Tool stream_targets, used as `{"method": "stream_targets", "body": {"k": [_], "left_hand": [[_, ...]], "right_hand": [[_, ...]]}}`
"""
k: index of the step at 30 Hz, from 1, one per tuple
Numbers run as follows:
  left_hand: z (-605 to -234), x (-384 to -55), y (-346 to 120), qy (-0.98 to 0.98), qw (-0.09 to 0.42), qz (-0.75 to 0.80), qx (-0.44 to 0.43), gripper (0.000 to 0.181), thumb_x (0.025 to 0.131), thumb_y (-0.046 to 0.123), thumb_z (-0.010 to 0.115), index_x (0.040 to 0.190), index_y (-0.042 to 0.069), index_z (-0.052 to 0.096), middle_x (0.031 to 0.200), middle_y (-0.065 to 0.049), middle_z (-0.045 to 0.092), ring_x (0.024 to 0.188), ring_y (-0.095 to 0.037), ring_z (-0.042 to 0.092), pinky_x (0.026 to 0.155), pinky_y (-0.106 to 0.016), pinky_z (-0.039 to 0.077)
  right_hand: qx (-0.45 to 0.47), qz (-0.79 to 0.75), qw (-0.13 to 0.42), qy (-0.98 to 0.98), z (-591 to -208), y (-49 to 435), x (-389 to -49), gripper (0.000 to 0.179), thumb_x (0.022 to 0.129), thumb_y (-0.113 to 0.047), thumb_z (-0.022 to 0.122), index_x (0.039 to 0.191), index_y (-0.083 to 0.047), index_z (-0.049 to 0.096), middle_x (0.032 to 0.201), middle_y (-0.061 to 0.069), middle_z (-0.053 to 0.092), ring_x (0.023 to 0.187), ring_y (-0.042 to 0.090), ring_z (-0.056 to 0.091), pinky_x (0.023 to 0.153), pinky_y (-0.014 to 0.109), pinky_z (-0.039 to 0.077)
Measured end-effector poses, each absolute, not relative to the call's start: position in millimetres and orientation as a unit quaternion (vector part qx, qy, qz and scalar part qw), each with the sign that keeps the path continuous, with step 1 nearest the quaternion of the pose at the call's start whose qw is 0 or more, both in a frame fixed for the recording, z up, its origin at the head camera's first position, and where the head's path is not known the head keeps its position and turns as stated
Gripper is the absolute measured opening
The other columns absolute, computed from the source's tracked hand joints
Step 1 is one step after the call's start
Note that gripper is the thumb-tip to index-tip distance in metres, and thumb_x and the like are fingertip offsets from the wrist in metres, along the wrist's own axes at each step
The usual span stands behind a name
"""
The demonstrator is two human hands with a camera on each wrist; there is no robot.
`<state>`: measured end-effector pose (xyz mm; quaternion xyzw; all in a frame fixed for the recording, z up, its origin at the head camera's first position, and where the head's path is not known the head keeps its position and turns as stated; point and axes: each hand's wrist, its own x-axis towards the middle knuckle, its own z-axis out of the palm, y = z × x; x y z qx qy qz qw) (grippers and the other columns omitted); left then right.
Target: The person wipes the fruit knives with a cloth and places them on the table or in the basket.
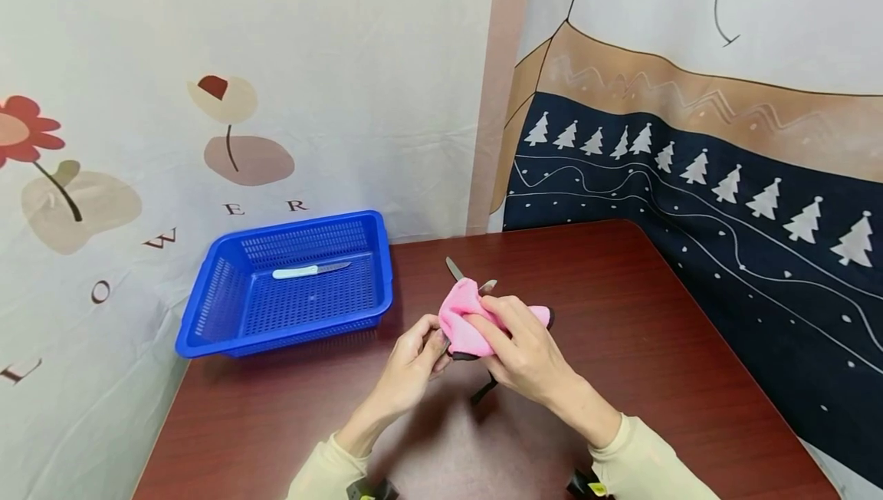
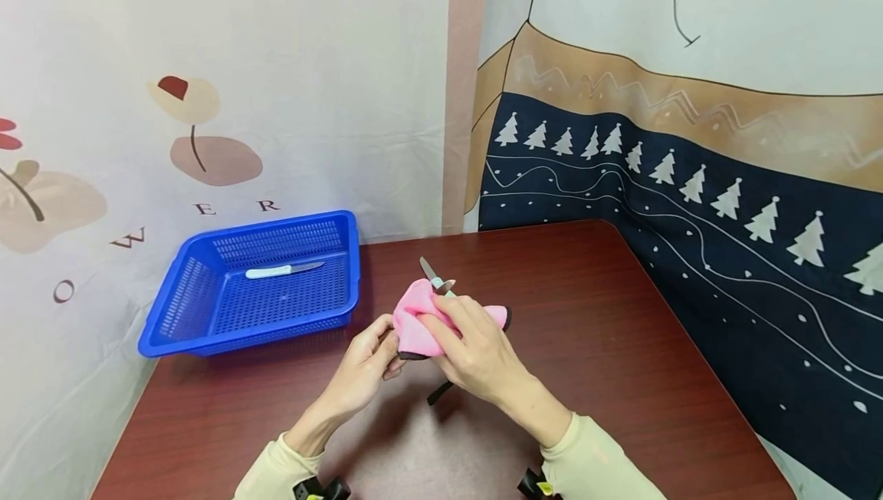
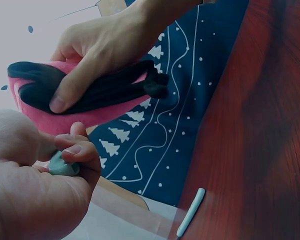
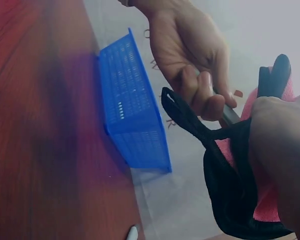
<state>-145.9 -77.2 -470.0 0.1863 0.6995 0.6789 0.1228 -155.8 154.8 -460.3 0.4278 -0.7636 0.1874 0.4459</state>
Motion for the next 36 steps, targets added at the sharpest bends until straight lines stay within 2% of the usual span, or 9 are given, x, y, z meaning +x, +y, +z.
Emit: {"method": "stream_targets", "body": {"k": [7, 14, 17, 24, 28, 32, 36], "left_hand": [[-467.6, -143.8, -76.9, 0.697, 0.126, 0.679, 0.195, 0.025, 0.122, 0.012, 0.042, 0.121, -0.009, 0.054, 0.081, -0.004, 0.046, 0.068, -0.005, 0.043, 0.057, -0.016, 0.033], [-467.9, -142.5, -77.9, 0.688, 0.116, 0.687, 0.204, 0.026, 0.122, 0.011, 0.041, 0.126, -0.009, 0.058, 0.092, -0.011, 0.059, 0.07, -0.004, 0.046, 0.058, -0.015, 0.035], [-467.1, -141.6, -78.9, 0.687, 0.109, 0.685, 0.217, 0.026, 0.122, 0.011, 0.041, 0.125, -0.008, 0.059, 0.093, -0.014, 0.06, 0.07, -0.003, 0.046, 0.057, -0.016, 0.035], [-466.1, -140.6, -79.7, 0.679, 0.103, 0.688, 0.234, 0.026, 0.122, 0.01, 0.041, 0.128, -0.008, 0.058, 0.092, -0.021, 0.06, 0.069, -0.002, 0.046, 0.055, -0.017, 0.035], [-466.5, -140.8, -79.7, 0.679, 0.103, 0.688, 0.232, 0.026, 0.122, 0.011, 0.041, 0.128, -0.007, 0.059, 0.092, -0.021, 0.06, 0.069, -0.002, 0.045, 0.055, -0.017, 0.034], [-468.1, -140.7, -79.6, 0.679, 0.108, 0.69, 0.227, 0.026, 0.122, 0.012, 0.041, 0.128, -0.007, 0.059, 0.092, -0.017, 0.06, 0.069, -0.002, 0.046, 0.056, -0.017, 0.035], [-469.9, -140.9, -79.6, 0.677, 0.115, 0.692, 0.223, 0.027, 0.122, 0.012, 0.041, 0.128, -0.008, 0.059, 0.093, -0.016, 0.06, 0.069, -0.002, 0.046, 0.057, -0.017, 0.035]], "right_hand": [[0.425, 0.19, 0.447, -0.764, -461.7, 154.4, -156.3, 0.03, 0.112, -0.017, 0.059, 0.13, -0.001, 0.077, 0.126, 0.021, 0.073, 0.101, 0.033, 0.068, 0.089, 0.041, 0.06], [0.402, 0.186, 0.456, -0.772, -462.0, 162.0, -160.6, 0.03, 0.111, -0.019, 0.061, 0.129, 0.0, 0.077, 0.127, 0.022, 0.072, 0.102, 0.035, 0.068, 0.088, 0.043, 0.061], [0.387, 0.191, 0.453, -0.78, -461.6, 167.8, -163.0, 0.031, 0.111, -0.019, 0.059, 0.128, 0.0, 0.077, 0.126, 0.023, 0.071, 0.101, 0.035, 0.066, 0.085, 0.043, 0.06], [0.349, 0.209, 0.445, -0.798, -459.9, 180.7, -169.2, 0.039, 0.116, -0.032, 0.057, 0.129, 0.001, 0.076, 0.126, 0.025, 0.07, 0.104, 0.037, 0.064, 0.082, 0.043, 0.058], [0.332, 0.213, 0.454, -0.799, -459.3, 187.2, -174.1, 0.041, 0.116, -0.034, 0.059, 0.129, 0.001, 0.076, 0.126, 0.026, 0.069, 0.105, 0.039, 0.063, 0.082, 0.044, 0.057], [0.307, 0.218, 0.454, -0.808, -458.0, 194.9, -178.3, 0.03, 0.106, -0.016, 0.072, 0.13, 0.001, 0.076, 0.126, 0.027, 0.068, 0.107, 0.042, 0.063, 0.083, 0.048, 0.057], [0.27, 0.229, 0.456, -0.817, -456.9, 202.1, -179.4, 0.044, 0.087, -0.003, 0.085, 0.13, 0.001, 0.075, 0.126, 0.028, 0.067, 0.108, 0.043, 0.062, 0.082, 0.051, 0.058]]}}
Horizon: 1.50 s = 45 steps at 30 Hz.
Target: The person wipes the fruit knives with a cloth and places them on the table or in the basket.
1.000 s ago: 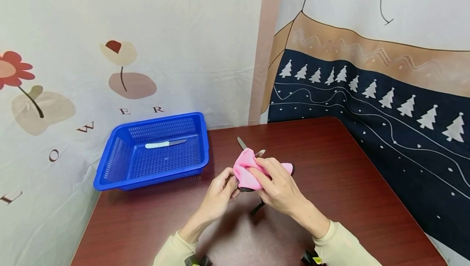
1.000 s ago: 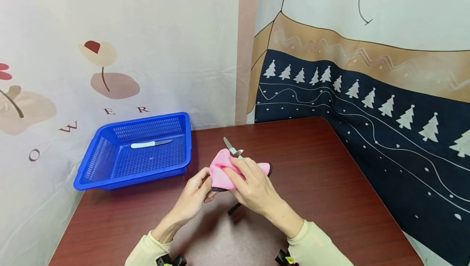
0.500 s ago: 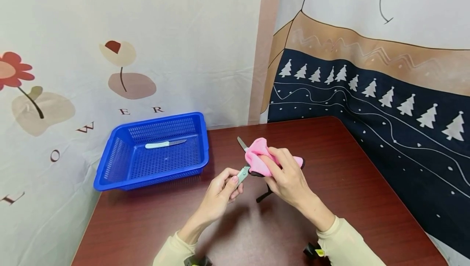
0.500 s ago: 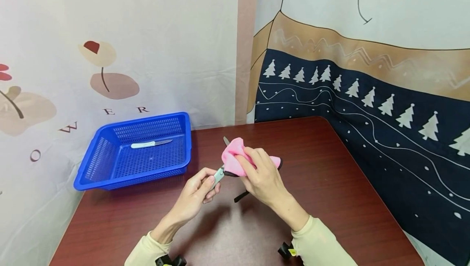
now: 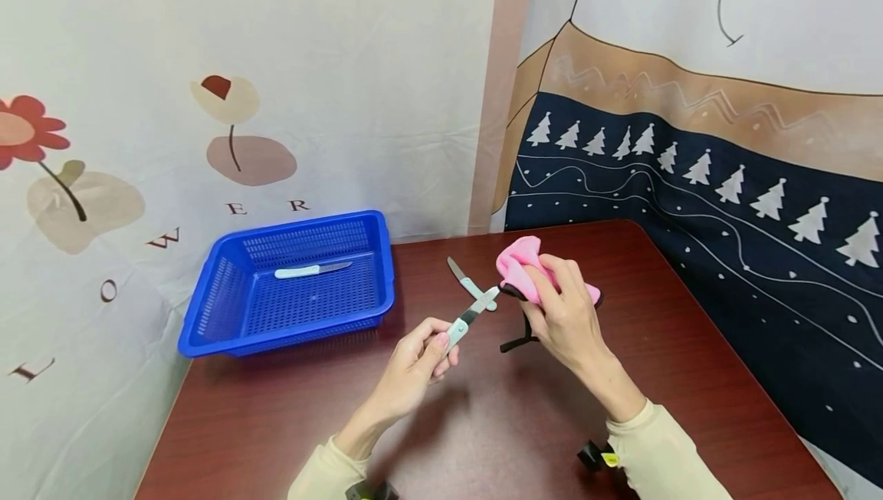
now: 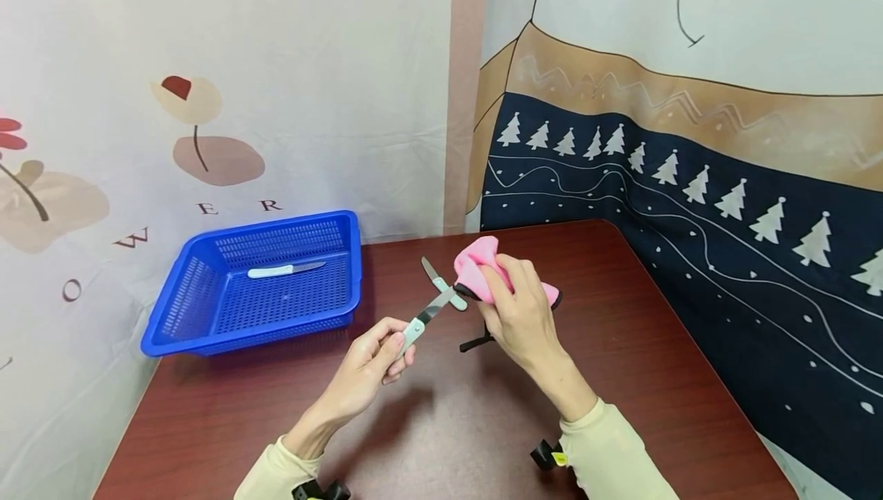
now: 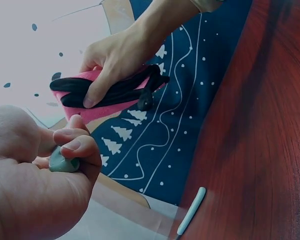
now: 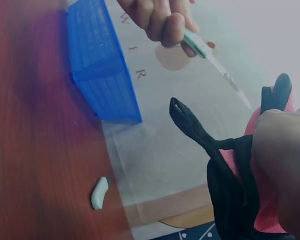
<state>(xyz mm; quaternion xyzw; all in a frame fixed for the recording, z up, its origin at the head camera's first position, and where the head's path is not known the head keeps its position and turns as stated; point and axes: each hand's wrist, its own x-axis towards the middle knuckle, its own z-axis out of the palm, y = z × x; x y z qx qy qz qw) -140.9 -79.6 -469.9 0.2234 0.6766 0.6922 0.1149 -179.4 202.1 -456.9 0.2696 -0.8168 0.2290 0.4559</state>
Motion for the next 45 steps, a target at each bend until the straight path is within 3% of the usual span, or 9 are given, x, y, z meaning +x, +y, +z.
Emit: {"method": "stream_targets", "body": {"k": [7, 12, 16, 24, 30, 36, 45], "left_hand": [[-470.5, -142.0, -80.0, 0.678, 0.114, 0.693, 0.217, 0.027, 0.122, 0.011, 0.041, 0.129, -0.008, 0.058, 0.093, -0.015, 0.06, 0.07, -0.002, 0.046, 0.058, -0.016, 0.035], [-471.4, -143.5, -79.0, 0.683, 0.112, 0.69, 0.213, 0.028, 0.123, 0.013, 0.041, 0.131, -0.008, 0.058, 0.093, -0.01, 0.06, 0.07, -0.003, 0.047, 0.058, -0.016, 0.035], [-472.1, -144.9, -77.7, 0.689, 0.102, 0.686, 0.212, 0.027, 0.122, 0.012, 0.041, 0.129, -0.008, 0.058, 0.093, -0.01, 0.06, 0.07, -0.003, 0.047, 0.058, -0.016, 0.036], [-468.6, -145.1, -75.5, 0.689, 0.121, 0.689, 0.189, 0.027, 0.123, 0.012, 0.04, 0.128, -0.009, 0.057, 0.091, -0.008, 0.058, 0.069, -0.005, 0.046, 0.058, -0.015, 0.036], [-467.9, -145.3, -75.4, 0.695, 0.124, 0.682, 0.189, 0.026, 0.123, 0.012, 0.039, 0.122, -0.008, 0.055, 0.082, -0.003, 0.045, 0.068, -0.006, 0.043, 0.058, -0.016, 0.034], [-466.4, -144.6, -75.3, 0.693, 0.127, 0.683, 0.193, 0.025, 0.122, 0.012, 0.04, 0.121, -0.009, 0.055, 0.08, -0.003, 0.044, 0.066, -0.006, 0.042, 0.057, -0.017, 0.033], [-465.3, -143.1, -75.2, 0.687, 0.124, 0.687, 0.203, 0.026, 0.122, 0.012, 0.041, 0.124, -0.01, 0.056, 0.09, -0.009, 0.058, 0.07, -0.003, 0.046, 0.058, -0.015, 0.036]], "right_hand": [[0.255, 0.246, 0.46, -0.814, -454.8, 204.0, -176.3, 0.043, 0.087, -0.002, 0.086, 0.128, 0.002, 0.075, 0.125, 0.03, 0.067, 0.11, 0.044, 0.062, 0.085, 0.052, 0.058], [0.276, 0.245, 0.469, -0.802, -452.7, 197.5, -172.2, 0.03, 0.105, -0.016, 0.074, 0.128, 0.003, 0.076, 0.123, 0.029, 0.067, 0.108, 0.043, 0.062, 0.085, 0.049, 0.057], [0.315, 0.237, 0.477, -0.785, -451.8, 187.4, -167.5, 0.037, 0.114, -0.029, 0.063, 0.127, 0.004, 0.077, 0.123, 0.029, 0.068, 0.104, 0.041, 0.063, 0.084, 0.047, 0.056], [0.408, 0.209, 0.461, -0.76, -454.8, 164.3, -156.6, 0.031, 0.108, -0.013, 0.059, 0.128, 0.0, 0.077, 0.124, 0.022, 0.072, 0.1, 0.034, 0.066, 0.086, 0.042, 0.059], [0.435, 0.196, 0.45, -0.755, -459.0, 156.9, -155.6, 0.029, 0.11, -0.016, 0.061, 0.128, 0.0, 0.078, 0.124, 0.02, 0.074, 0.101, 0.032, 0.068, 0.088, 0.041, 0.06], [0.435, 0.182, 0.451, -0.758, -460.5, 155.8, -156.0, 0.029, 0.112, -0.018, 0.062, 0.128, -0.001, 0.078, 0.125, 0.02, 0.075, 0.102, 0.032, 0.069, 0.089, 0.041, 0.06], [0.401, 0.181, 0.451, -0.777, -458.5, 163.3, -156.9, 0.03, 0.113, -0.02, 0.06, 0.129, -0.002, 0.078, 0.128, 0.022, 0.074, 0.103, 0.035, 0.069, 0.09, 0.042, 0.062]]}}
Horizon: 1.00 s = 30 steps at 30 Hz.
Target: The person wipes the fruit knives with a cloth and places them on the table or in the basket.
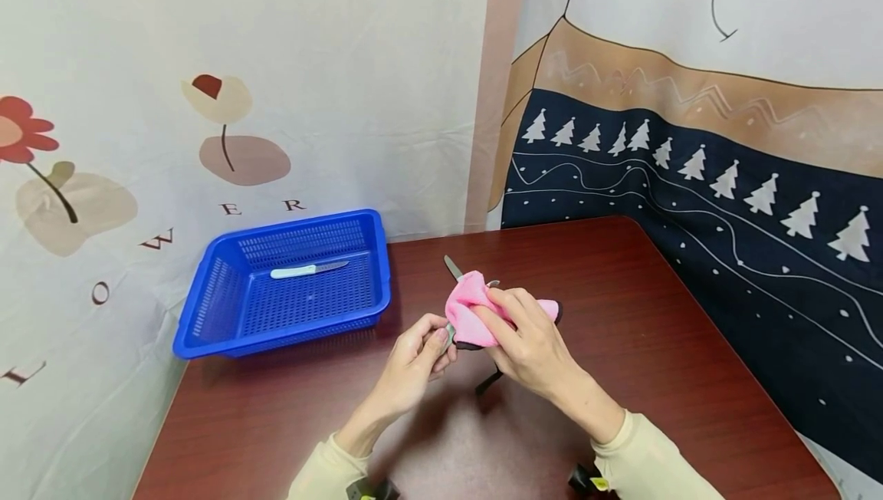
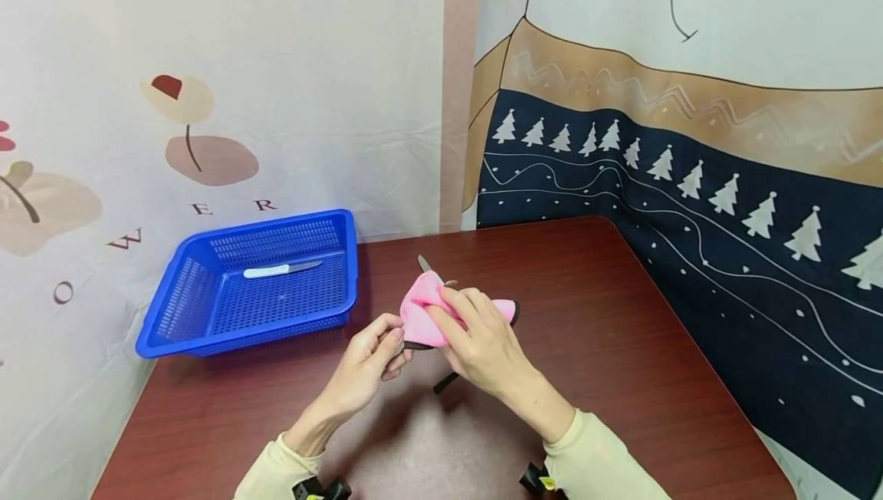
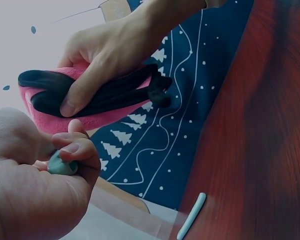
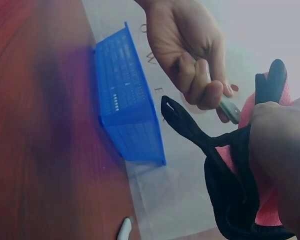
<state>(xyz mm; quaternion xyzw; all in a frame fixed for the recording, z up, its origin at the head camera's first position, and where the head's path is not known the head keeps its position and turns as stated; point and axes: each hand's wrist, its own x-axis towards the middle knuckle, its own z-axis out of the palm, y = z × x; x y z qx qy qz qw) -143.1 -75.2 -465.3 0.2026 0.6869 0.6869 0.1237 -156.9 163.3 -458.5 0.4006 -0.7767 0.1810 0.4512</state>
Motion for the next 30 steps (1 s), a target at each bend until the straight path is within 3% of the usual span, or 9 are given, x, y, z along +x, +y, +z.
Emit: {"method": "stream_targets", "body": {"k": [10, 15, 18, 23, 30], "left_hand": [[-466.5, -142.3, -77.7, 0.678, 0.115, 0.691, 0.221, 0.032, 0.122, 0.012, 0.042, 0.127, -0.016, 0.055, 0.091, -0.006, 0.059, 0.069, -0.002, 0.045, 0.057, -0.016, 0.036], [-467.0, -141.9, -79.4, 0.678, 0.117, 0.692, 0.22, 0.031, 0.122, 0.014, 0.042, 0.128, -0.013, 0.056, 0.091, -0.004, 0.059, 0.07, -0.001, 0.045, 0.058, -0.016, 0.036], [-467.0, -141.5, -79.9, 0.677, 0.119, 0.692, 0.22, 0.029, 0.122, 0.014, 0.042, 0.127, -0.01, 0.058, 0.091, -0.004, 0.059, 0.07, -0.001, 0.046, 0.058, -0.016, 0.036], [-465.5, -140.3, -80.4, 0.672, 0.12, 0.693, 0.23, 0.028, 0.122, 0.012, 0.041, 0.127, -0.009, 0.059, 0.091, -0.006, 0.059, 0.069, -0.002, 0.046, 0.058, -0.017, 0.036], [-465.9, -140.7, -80.5, 0.666, 0.118, 0.7, 0.229, 0.027, 0.122, 0.01, 0.041, 0.127, -0.009, 0.058, 0.091, -0.007, 0.059, 0.069, -0.002, 0.045, 0.057, -0.017, 0.035]], "right_hand": [[0.352, 0.195, 0.438, -0.804, -455.8, 178.8, -165.3, 0.037, 0.115, -0.027, 0.055, 0.129, 0.0, 0.076, 0.127, 0.024, 0.07, 0.103, 0.036, 0.065, 0.083, 0.044, 0.059], [0.33, 0.204, 0.446, -0.807, -453.2, 186.5, -170.5, 0.036, 0.115, -0.029, 0.06, 0.13, 0.0, 0.076, 0.127, 0.025, 0.07, 0.104, 0.038, 0.063, 0.082, 0.045, 0.056], [0.31, 0.206, 0.455, -0.809, -451.7, 192.5, -174.0, 0.03, 0.107, -0.018, 0.071, 0.13, 0.001, 0.076, 0.126, 0.027, 0.069, 0.105, 0.041, 0.063, 0.082, 0.048, 0.056], [0.27, 0.213, 0.457, -0.82, -449.1, 203.0, -177.1, 0.043, 0.087, -0.003, 0.085, 0.13, 0.0, 0.076, 0.127, 0.028, 0.067, 0.107, 0.044, 0.061, 0.083, 0.052, 0.057], [0.257, 0.22, 0.459, -0.822, -448.0, 208.0, -176.1, 0.044, 0.087, -0.003, 0.087, 0.13, 0.0, 0.076, 0.126, 0.028, 0.067, 0.108, 0.044, 0.061, 0.082, 0.053, 0.058]]}}
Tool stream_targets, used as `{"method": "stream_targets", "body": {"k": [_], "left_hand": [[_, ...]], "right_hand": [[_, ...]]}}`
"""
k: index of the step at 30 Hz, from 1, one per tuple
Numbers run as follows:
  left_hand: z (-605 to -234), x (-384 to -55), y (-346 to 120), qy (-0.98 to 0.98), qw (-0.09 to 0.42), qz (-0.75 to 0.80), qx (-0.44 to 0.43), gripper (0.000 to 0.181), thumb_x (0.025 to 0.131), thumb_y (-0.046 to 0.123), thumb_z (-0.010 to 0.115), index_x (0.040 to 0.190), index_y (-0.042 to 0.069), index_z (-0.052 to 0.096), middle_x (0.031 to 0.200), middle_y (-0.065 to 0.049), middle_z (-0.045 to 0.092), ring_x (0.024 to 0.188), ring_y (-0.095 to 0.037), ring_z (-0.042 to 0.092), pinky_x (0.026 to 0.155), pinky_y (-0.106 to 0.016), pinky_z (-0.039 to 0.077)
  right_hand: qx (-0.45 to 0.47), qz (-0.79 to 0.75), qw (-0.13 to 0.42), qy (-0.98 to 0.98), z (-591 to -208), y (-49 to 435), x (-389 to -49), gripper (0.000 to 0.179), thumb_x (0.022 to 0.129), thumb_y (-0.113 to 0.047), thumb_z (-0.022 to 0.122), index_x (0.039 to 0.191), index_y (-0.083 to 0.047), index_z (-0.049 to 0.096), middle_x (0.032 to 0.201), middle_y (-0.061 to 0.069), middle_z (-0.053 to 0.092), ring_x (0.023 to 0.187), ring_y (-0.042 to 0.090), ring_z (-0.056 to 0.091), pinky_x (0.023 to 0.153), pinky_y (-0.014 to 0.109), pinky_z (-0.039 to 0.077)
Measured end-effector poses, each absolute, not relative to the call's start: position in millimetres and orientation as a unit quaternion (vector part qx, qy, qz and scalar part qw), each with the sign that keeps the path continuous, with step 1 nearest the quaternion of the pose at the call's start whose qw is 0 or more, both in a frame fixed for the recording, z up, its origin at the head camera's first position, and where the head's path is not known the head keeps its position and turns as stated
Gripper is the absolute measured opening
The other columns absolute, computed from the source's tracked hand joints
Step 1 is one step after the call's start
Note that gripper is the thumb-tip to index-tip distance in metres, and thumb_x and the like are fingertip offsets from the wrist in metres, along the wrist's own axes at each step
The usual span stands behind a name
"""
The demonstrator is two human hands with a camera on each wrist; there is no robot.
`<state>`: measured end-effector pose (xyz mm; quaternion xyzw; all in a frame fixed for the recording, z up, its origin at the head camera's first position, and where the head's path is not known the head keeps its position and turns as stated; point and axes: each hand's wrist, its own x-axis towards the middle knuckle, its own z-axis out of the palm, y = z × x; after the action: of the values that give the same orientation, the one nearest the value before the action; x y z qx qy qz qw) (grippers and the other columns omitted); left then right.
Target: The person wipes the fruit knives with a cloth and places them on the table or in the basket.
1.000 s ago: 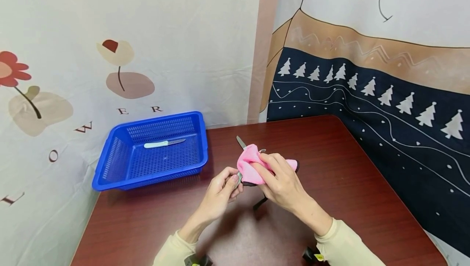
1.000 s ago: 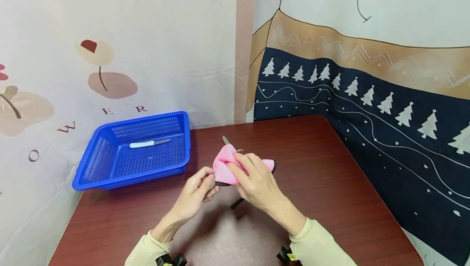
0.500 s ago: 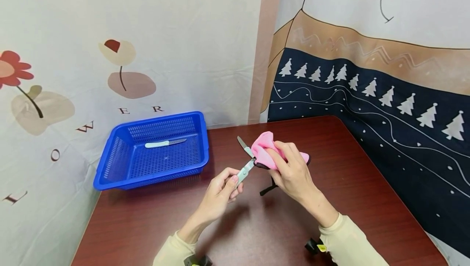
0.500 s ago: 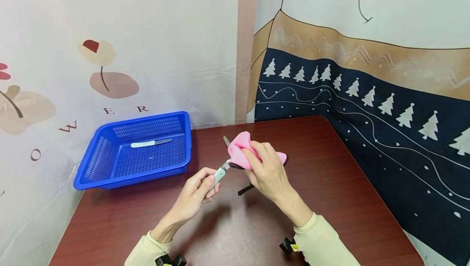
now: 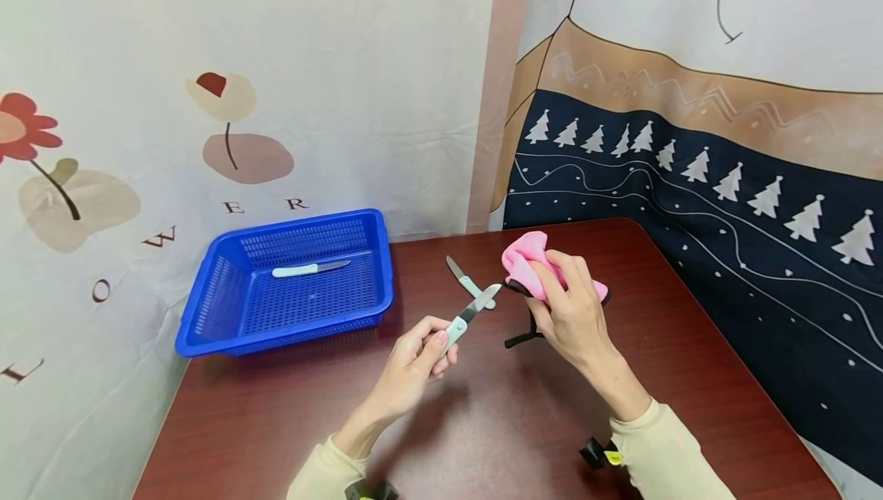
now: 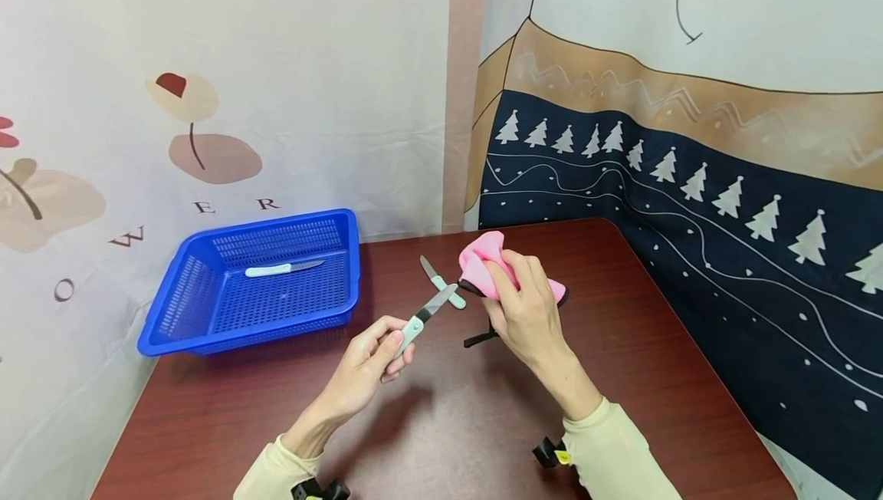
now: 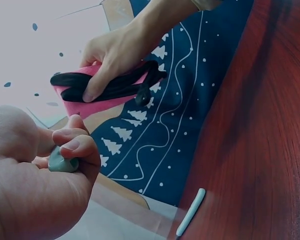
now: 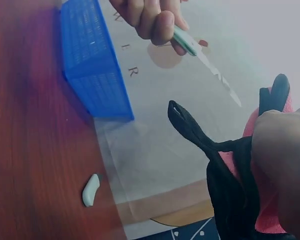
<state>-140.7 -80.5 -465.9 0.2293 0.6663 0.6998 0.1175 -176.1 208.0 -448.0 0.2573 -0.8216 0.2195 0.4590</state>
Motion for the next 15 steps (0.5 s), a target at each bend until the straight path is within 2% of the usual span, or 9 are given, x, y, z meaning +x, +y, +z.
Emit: {"method": "stream_targets", "body": {"k": [3, 8, 12, 15], "left_hand": [[-467.3, -141.3, -79.6, 0.675, 0.116, 0.695, 0.22, 0.027, 0.122, 0.011, 0.042, 0.128, -0.009, 0.059, 0.091, -0.008, 0.059, 0.069, -0.002, 0.046, 0.058, -0.017, 0.035], [-469.2, -142.8, -77.9, 0.688, 0.104, 0.685, 0.215, 0.029, 0.122, 0.012, 0.043, 0.129, -0.011, 0.058, 0.093, -0.013, 0.06, 0.071, -0.002, 0.047, 0.059, -0.017, 0.037], [-469.5, -143.4, -76.6, 0.689, 0.1, 0.685, 0.216, 0.028, 0.122, 0.011, 0.043, 0.127, -0.012, 0.057, 0.094, -0.018, 0.061, 0.071, -0.003, 0.047, 0.058, -0.017, 0.037], [-470.2, -144.0, -75.5, 0.689, 0.104, 0.684, 0.214, 0.027, 0.122, 0.011, 0.042, 0.124, -0.011, 0.057, 0.088, -0.012, 0.057, 0.069, -0.003, 0.046, 0.057, -0.016, 0.035]], "right_hand": [[0.262, 0.226, 0.463, -0.816, -447.5, 205.8, -173.4, 0.038, 0.093, -0.008, 0.083, 0.13, 0.001, 0.076, 0.126, 0.029, 0.067, 0.108, 0.044, 0.061, 0.082, 0.051, 0.058], [0.313, 0.233, 0.47, -0.791, -447.7, 193.0, -166.1, 0.031, 0.109, -0.018, 0.067, 0.128, 0.004, 0.076, 0.124, 0.029, 0.068, 0.106, 0.042, 0.063, 0.085, 0.048, 0.056], [0.378, 0.218, 0.464, -0.771, -450.3, 176.8, -158.6, 0.03, 0.109, -0.015, 0.061, 0.127, 0.004, 0.076, 0.123, 0.025, 0.071, 0.101, 0.038, 0.065, 0.086, 0.044, 0.057], [0.41, 0.199, 0.459, -0.762, -454.3, 166.3, -153.6, 0.029, 0.108, -0.013, 0.061, 0.127, 0.002, 0.077, 0.123, 0.022, 0.073, 0.1, 0.035, 0.067, 0.087, 0.043, 0.06]]}}
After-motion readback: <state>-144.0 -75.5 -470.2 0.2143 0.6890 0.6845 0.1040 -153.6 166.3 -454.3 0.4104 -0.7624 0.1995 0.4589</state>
